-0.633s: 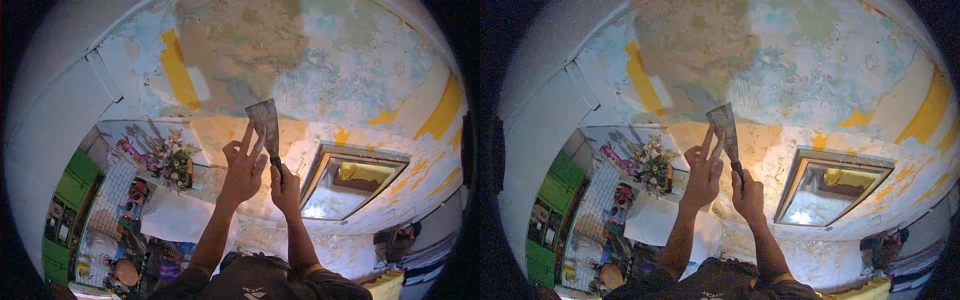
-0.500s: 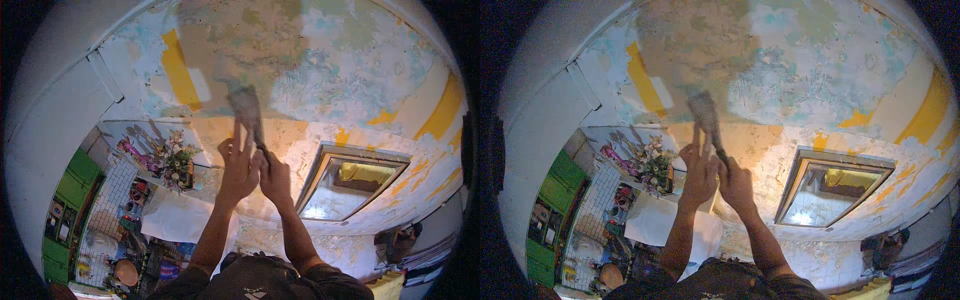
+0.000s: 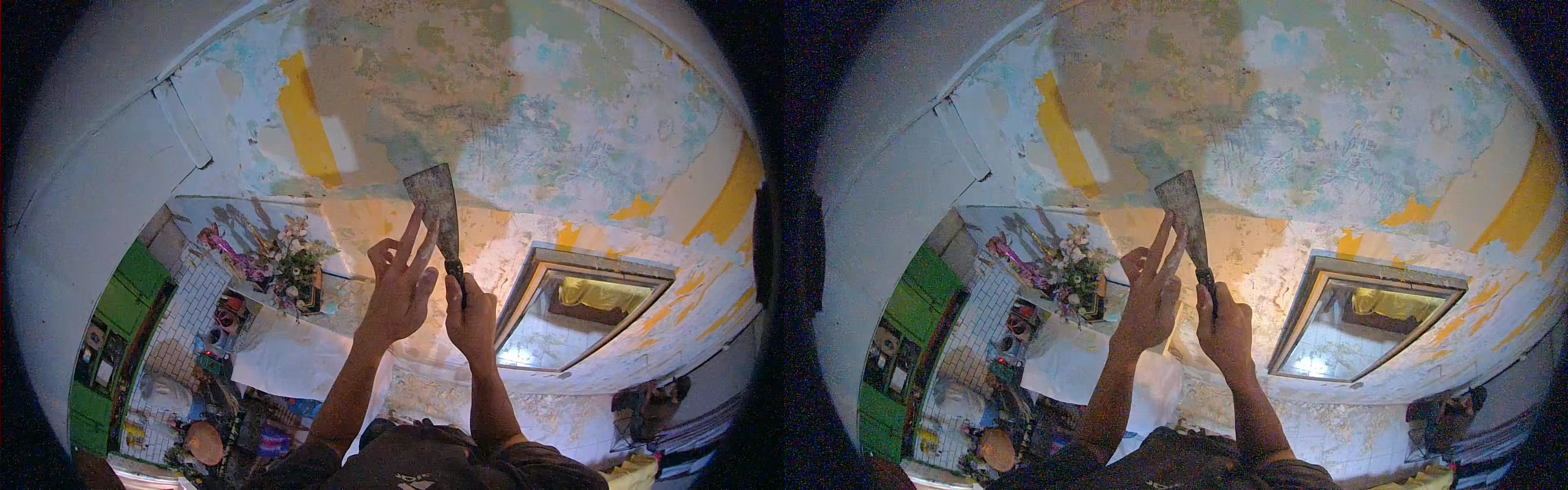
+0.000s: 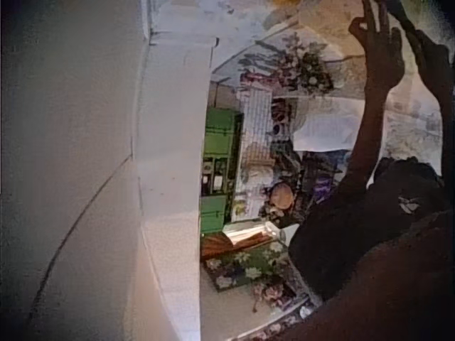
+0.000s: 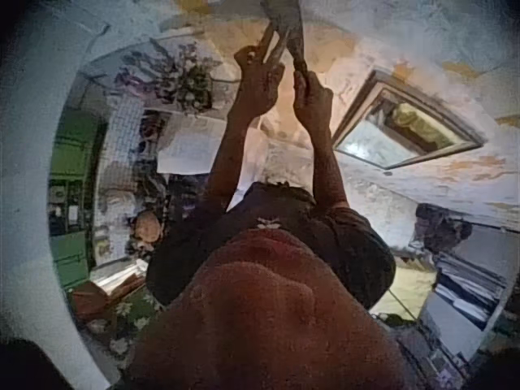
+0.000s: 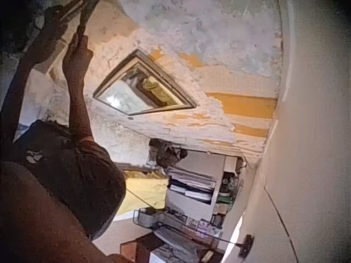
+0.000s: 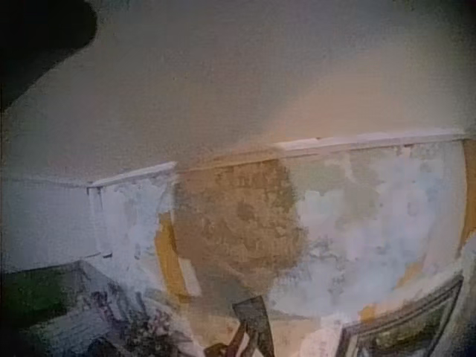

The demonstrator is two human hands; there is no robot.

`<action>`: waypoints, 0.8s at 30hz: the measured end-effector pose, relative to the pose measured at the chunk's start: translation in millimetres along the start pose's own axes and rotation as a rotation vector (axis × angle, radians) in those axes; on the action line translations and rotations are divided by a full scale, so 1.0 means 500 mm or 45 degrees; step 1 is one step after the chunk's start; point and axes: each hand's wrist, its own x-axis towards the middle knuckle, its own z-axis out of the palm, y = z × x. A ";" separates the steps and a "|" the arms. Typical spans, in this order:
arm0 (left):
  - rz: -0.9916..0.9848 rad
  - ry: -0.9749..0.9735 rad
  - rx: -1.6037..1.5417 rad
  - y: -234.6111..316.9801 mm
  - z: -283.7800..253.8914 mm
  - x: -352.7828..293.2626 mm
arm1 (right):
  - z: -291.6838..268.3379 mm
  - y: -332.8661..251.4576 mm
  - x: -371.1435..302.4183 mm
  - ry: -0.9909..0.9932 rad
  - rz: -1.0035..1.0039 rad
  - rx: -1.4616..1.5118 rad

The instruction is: Scraping old paint or plaster off a wall using a putty knife.

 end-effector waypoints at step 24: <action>0.008 0.006 -0.108 0.006 0.000 0.001 | -0.005 -0.002 0.010 -0.029 -0.019 -0.008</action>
